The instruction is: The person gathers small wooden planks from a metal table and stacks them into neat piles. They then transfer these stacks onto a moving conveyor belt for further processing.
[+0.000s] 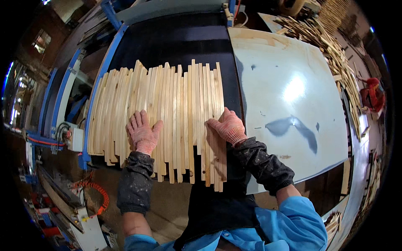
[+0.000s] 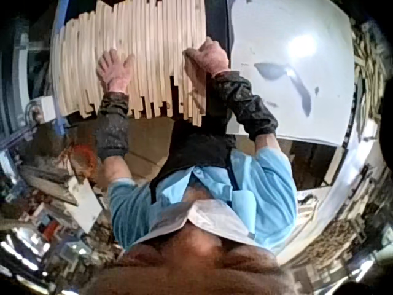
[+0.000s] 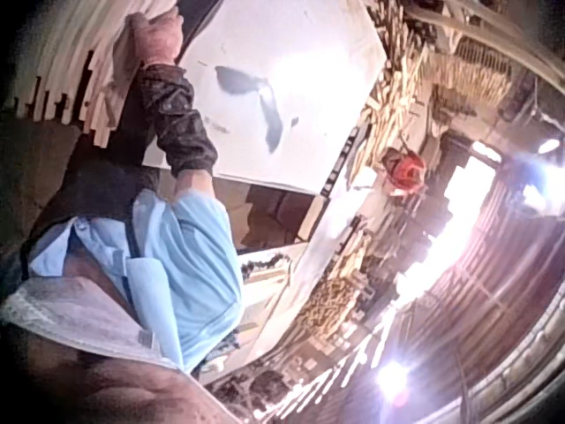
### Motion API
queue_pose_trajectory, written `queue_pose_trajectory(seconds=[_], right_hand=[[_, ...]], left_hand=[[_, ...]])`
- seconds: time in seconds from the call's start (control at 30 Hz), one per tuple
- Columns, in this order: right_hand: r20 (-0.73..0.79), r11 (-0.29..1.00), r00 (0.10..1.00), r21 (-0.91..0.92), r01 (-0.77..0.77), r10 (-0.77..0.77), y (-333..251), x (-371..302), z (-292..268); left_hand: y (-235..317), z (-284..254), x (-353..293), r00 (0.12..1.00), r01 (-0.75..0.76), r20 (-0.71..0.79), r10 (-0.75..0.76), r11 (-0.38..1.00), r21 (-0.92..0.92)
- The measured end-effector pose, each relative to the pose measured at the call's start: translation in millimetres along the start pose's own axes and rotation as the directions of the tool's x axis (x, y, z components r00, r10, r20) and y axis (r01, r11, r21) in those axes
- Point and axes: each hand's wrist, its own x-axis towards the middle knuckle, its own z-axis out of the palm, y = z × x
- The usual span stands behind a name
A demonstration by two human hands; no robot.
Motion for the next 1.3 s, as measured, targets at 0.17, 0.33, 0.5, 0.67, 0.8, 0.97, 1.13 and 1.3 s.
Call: queue_pose_trajectory(seconds=[0.17,0.33,0.5,0.67,0.8,0.97,1.13,1.3], right_hand=[[-0.053,0.999,0.998,0.007,-0.046,0.046,-5,-10,3],[-0.103,0.995,0.99,-0.013,-0.097,0.095,-20,-20,0],[-0.178,1.0,0.984,0.013,0.009,-0.007,-4,-11,18],[-0.237,0.996,0.971,0.081,0.041,-0.021,18,-21,22],[-0.326,0.982,0.937,-0.177,0.067,-0.122,46,12,50],[-0.333,0.999,0.942,0.039,-0.031,0.042,-3,-14,36],[-0.313,0.922,0.944,0.325,0.209,-0.104,16,-17,34],[-0.21,0.911,0.977,0.409,0.057,0.033,27,-52,24]], left_hand=[[-2,-1,1,1.0,-0.009,0.019,0.01,0.999,-0.032],[26,-33,-4,0.979,-0.144,0.131,0.157,0.985,-0.099],[95,-9,-48,0.841,-0.541,-0.008,0.541,0.841,0.021],[90,-12,-69,0.815,-0.58,0.004,0.58,0.815,-0.012],[98,-20,-73,0.8,-0.599,0.03,0.599,0.8,0.02],[92,-20,-70,0.833,-0.552,0.029,0.552,0.834,0.006],[61,-34,-45,0.806,-0.512,0.062,0.589,0.745,-0.427],[-3,-46,-70,0.89,-0.357,0.058,0.452,0.771,-0.528]])
